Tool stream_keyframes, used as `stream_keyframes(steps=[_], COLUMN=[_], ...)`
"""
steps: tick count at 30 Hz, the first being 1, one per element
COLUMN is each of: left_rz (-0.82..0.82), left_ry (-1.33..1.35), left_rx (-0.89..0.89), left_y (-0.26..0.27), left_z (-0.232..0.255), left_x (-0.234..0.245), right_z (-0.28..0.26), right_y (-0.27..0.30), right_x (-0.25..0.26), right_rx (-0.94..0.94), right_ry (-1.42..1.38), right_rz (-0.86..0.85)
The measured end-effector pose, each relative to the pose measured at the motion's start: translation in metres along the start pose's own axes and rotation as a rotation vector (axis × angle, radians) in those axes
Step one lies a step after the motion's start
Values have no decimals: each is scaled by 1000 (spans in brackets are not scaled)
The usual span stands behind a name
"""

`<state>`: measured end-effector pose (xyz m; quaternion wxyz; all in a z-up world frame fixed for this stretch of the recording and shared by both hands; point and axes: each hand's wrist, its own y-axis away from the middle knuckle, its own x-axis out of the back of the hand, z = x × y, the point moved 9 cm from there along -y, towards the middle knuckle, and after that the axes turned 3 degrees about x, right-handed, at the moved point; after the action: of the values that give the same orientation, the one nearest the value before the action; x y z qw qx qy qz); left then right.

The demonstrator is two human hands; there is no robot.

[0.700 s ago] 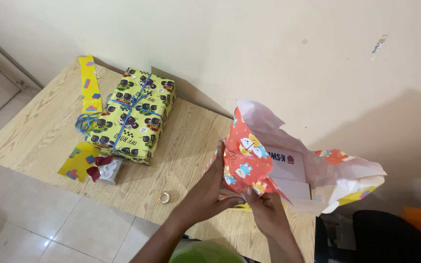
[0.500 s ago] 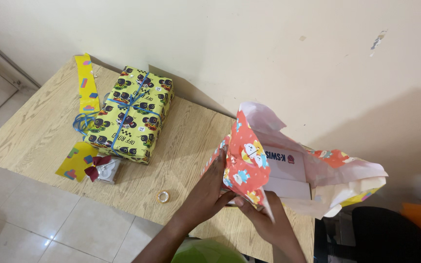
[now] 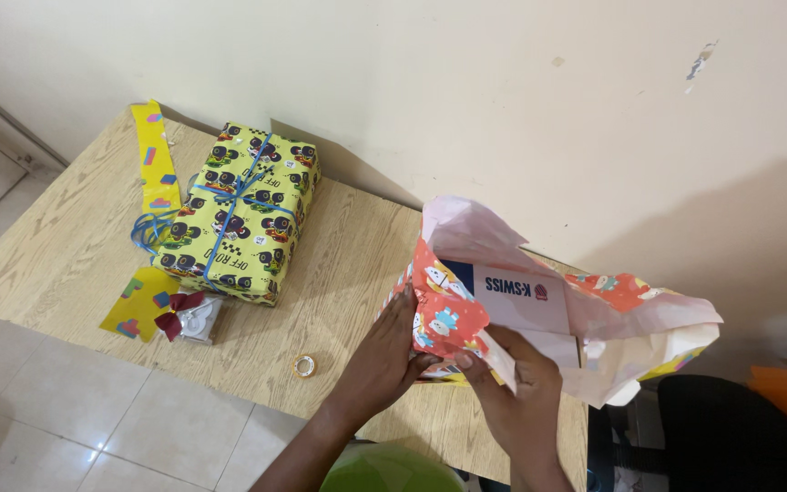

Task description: The person wraps a rectangular box with red patterned wrapping paper on a wooden table. They fold the paper edges, smooth the surface, cut a piece of clear tape with scissors, and apply it to secure the paper. A previously wrapped yellow gift sits nearby.

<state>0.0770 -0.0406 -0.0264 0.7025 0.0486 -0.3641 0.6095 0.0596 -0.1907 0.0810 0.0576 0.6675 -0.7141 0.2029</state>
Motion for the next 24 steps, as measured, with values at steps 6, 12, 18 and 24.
stream_keyframes(steps=[6, 12, 18, 24], left_rz=[0, 25, 59, 106], left_ry=[-38, -71, -150, -180], left_rx=[-25, -35, -106, -170], left_y=[-3, -4, -6, -11], left_z=[7, 8, 14, 29], left_x=[4, 3, 7, 20], right_z=[-23, -24, -2, -9], right_y=[-8, -14, -18, -11], right_x=[0, -11, -3, 4], right_rx=[115, 93, -87, -85], right_ry=[-83, -118, -41, 90], right_rz=[43, -95, -67, -60])
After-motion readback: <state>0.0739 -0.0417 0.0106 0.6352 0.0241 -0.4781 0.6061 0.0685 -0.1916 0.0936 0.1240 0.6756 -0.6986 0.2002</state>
